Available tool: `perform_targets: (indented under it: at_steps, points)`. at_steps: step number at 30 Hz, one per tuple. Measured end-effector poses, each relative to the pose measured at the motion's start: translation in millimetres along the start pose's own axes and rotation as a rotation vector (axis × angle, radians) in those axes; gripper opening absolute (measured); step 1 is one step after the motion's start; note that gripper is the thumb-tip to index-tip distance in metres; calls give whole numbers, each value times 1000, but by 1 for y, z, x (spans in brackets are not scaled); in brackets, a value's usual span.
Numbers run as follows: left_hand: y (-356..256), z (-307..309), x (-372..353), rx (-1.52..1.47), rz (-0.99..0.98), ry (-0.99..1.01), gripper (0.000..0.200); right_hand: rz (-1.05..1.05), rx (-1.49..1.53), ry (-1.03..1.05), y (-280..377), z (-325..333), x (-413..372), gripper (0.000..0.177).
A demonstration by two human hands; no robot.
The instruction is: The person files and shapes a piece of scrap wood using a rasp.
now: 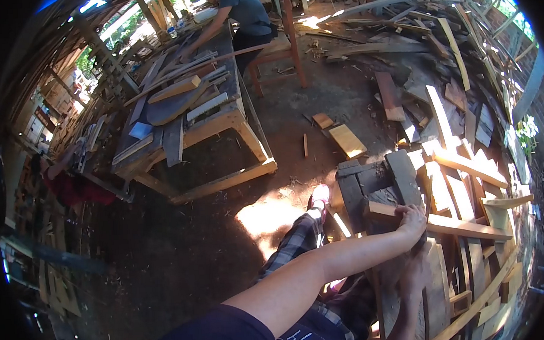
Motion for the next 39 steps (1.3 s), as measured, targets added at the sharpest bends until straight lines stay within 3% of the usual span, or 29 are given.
perform_targets:
  at_steps: [4,10,13,16,20,21,25,28,32,37,39]
  points:
    - [3,8,-4,17,-14,-13,32,54,87,-5,3,-4,11,38]
    - [-3,-6,3,-7,14,36,31,22,-59,-13,-14,2,-18,35]
    - [-3,-4,1,33,2,61,33,119,99,-65,11,2,8,32]
    - [-2,1,1,15,11,87,35,-20,14,68,2,-2,7,40]
    - [3,10,3,-66,30,95,36,31,-94,46,-25,-3,-22,44]
    - [6,15,1,-50,-20,128,37,103,-32,-54,-31,-11,-19,44]
    - [11,13,1,-105,-15,84,37,4,20,-4,-7,-8,6,43]
    - [9,12,3,-84,-33,129,40,7,21,13,2,-2,3,28]
    - [7,16,2,-37,-3,138,40,-43,-122,68,-6,1,-10,28]
    - [7,12,0,-10,-51,117,48,55,113,-29,3,-12,21,28]
    - [4,9,0,-7,-14,104,48,49,69,-17,-1,-7,10,33]
Point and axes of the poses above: each hand's wrist, its own x-axis towards the middle knuckle, its own z-axis out of the back of the hand, y = z × x, the point moved 3 cm from there along x, towards the middle knuckle, and after that the axes turned 12 degrees about -y, right-handed, at the moved point
